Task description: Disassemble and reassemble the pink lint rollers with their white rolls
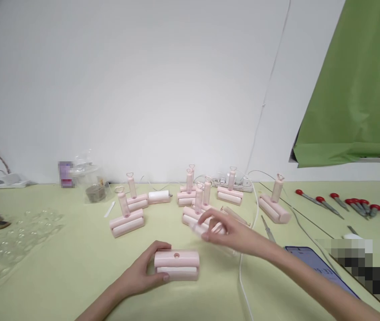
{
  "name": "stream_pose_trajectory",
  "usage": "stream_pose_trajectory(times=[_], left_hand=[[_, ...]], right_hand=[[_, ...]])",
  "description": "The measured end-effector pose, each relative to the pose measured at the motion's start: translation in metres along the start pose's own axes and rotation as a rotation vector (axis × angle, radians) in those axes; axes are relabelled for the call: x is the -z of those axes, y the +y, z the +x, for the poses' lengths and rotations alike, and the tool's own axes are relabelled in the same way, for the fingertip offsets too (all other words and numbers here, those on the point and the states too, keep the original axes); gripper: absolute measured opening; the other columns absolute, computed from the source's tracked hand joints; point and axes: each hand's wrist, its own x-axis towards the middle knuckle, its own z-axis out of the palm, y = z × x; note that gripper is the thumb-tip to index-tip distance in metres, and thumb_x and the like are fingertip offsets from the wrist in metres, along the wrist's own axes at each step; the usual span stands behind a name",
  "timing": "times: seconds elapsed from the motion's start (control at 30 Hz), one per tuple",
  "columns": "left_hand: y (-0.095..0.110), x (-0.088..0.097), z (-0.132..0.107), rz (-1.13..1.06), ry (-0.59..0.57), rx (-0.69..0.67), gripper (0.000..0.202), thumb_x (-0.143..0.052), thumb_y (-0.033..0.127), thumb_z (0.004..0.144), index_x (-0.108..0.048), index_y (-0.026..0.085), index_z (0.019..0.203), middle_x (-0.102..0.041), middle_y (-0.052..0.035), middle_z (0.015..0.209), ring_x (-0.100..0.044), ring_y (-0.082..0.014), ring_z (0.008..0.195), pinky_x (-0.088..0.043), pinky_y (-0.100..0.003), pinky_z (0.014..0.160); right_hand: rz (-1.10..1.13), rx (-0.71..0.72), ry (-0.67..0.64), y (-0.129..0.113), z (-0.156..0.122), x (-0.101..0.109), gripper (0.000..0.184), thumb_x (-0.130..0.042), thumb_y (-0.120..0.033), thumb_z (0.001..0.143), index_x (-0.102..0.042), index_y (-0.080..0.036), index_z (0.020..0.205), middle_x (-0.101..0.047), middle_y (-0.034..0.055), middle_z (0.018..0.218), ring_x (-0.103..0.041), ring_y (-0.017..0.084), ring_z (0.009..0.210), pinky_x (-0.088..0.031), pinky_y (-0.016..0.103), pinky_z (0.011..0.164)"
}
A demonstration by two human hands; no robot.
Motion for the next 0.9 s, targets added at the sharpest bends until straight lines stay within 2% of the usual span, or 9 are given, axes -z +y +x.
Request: stream_pose_trajectory(times=[0.1, 0.17, 0.27, 0.33, 0.4, 0.5, 0.6, 0.73, 0.9], left_hand=[[0.023, 0.003, 0.005, 0.157, 0.111, -0.14, 0.078, -0.069, 0.034, 0.061, -0.029, 0.024, 0.127, -0.032, -0.0083, 0.132, -0.027, -0.0282, 0.121, -0.025, -0.04, 0.1], [0.04, 0.005, 0.012, 0.263, 0.108, -0.247, 0.068, -0.063, 0.031, 0.067, -0.031, 0.024, 0.127, -0.041, -0.0077, 0.126, -0.035, -0.0264, 0.116, -0.03, -0.038, 0.097], [0.056, 0.007, 0.025, 0.39, 0.131, -0.304, 0.038, -0.048, 0.02, 0.077, -0.047, 0.023, 0.114, -0.06, -0.0062, 0.097, -0.052, -0.0229, 0.091, -0.039, -0.035, 0.08], [0.059, 0.007, 0.033, 0.399, 0.236, -0.263, 0.024, -0.044, 0.02, 0.079, -0.056, 0.021, 0.1, -0.062, -0.0057, 0.087, -0.054, -0.0214, 0.081, -0.04, -0.033, 0.073], [0.059, 0.005, 0.039, 0.338, 0.318, -0.2, 0.016, -0.044, 0.024, 0.08, -0.058, 0.02, 0.086, -0.062, -0.0054, 0.083, -0.054, -0.0203, 0.079, -0.04, -0.031, 0.07], [0.058, -0.002, 0.042, 0.255, 0.328, -0.096, 0.02, -0.042, 0.03, 0.082, -0.058, 0.019, 0.075, -0.06, -0.005, 0.077, -0.054, -0.02, 0.078, -0.04, -0.031, 0.07], [0.053, -0.004, 0.037, 0.235, 0.247, -0.052, 0.023, -0.054, 0.039, 0.074, -0.058, 0.019, 0.083, -0.059, -0.0047, 0.083, -0.052, -0.0221, 0.084, -0.04, -0.033, 0.074], [0.032, -0.001, 0.019, 0.067, 0.066, 0.01, 0.081, -0.077, 0.037, 0.047, -0.041, 0.023, 0.118, -0.05, -0.0062, 0.112, -0.047, -0.0252, 0.102, -0.038, -0.035, 0.086], [0.003, -0.016, 0.007, -0.131, 0.087, 0.119, 0.043, -0.065, 0.026, 0.064, -0.049, 0.02, 0.103, -0.053, -0.0064, 0.106, -0.05, -0.0226, 0.098, -0.04, -0.033, 0.084]], right_hand=[[0.038, 0.003, -0.213, -0.017, 0.007, -0.022, 0.032, -0.058, -0.049, 0.07, -0.06, -0.025, 0.091, -0.055, -0.0021, 0.07, -0.049, 0.013, 0.065, -0.035, 0.021, 0.056], [0.15, -0.05, -0.283, -0.024, 0.014, -0.031, 0.032, -0.06, -0.05, 0.069, -0.059, -0.023, 0.086, -0.053, -0.0033, 0.064, -0.046, 0.011, 0.058, -0.032, 0.02, 0.05], [0.347, -0.081, -0.261, -0.031, 0.02, -0.034, 0.034, -0.053, -0.053, 0.073, -0.054, -0.019, 0.072, -0.054, -0.0023, 0.061, -0.043, 0.011, 0.054, -0.03, 0.02, 0.047], [0.441, -0.067, -0.137, -0.032, 0.022, -0.031, 0.04, -0.043, -0.054, 0.079, -0.05, -0.018, 0.066, -0.053, -0.0009, 0.059, -0.043, 0.011, 0.054, -0.03, 0.021, 0.047], [0.505, 0.007, 0.017, -0.031, 0.023, -0.028, 0.044, -0.037, -0.058, 0.079, -0.053, -0.018, 0.073, -0.049, -0.0021, 0.055, -0.04, 0.011, 0.051, -0.03, 0.022, 0.047], [0.477, 0.181, 0.119, -0.03, 0.026, -0.029, 0.05, -0.049, -0.062, 0.07, -0.053, -0.021, 0.098, -0.049, -0.0026, 0.061, -0.044, 0.012, 0.054, -0.034, 0.022, 0.048], [0.273, 0.206, 0.162, -0.031, 0.03, -0.036, 0.033, -0.06, -0.049, 0.067, -0.059, -0.021, 0.085, -0.056, 0.0009, 0.074, -0.051, 0.014, 0.063, -0.038, 0.022, 0.052], [0.066, 0.21, 0.162, -0.029, 0.036, -0.044, 0.017, -0.055, -0.036, 0.073, -0.057, -0.019, 0.071, -0.056, -0.0002, 0.066, -0.05, 0.012, 0.059, -0.037, 0.02, 0.049], [-0.097, 0.25, 0.044, -0.022, 0.037, -0.049, 0.011, -0.052, -0.028, 0.074, -0.058, -0.019, 0.069, -0.059, -0.0002, 0.063, -0.05, 0.012, 0.058, -0.036, 0.021, 0.049]])
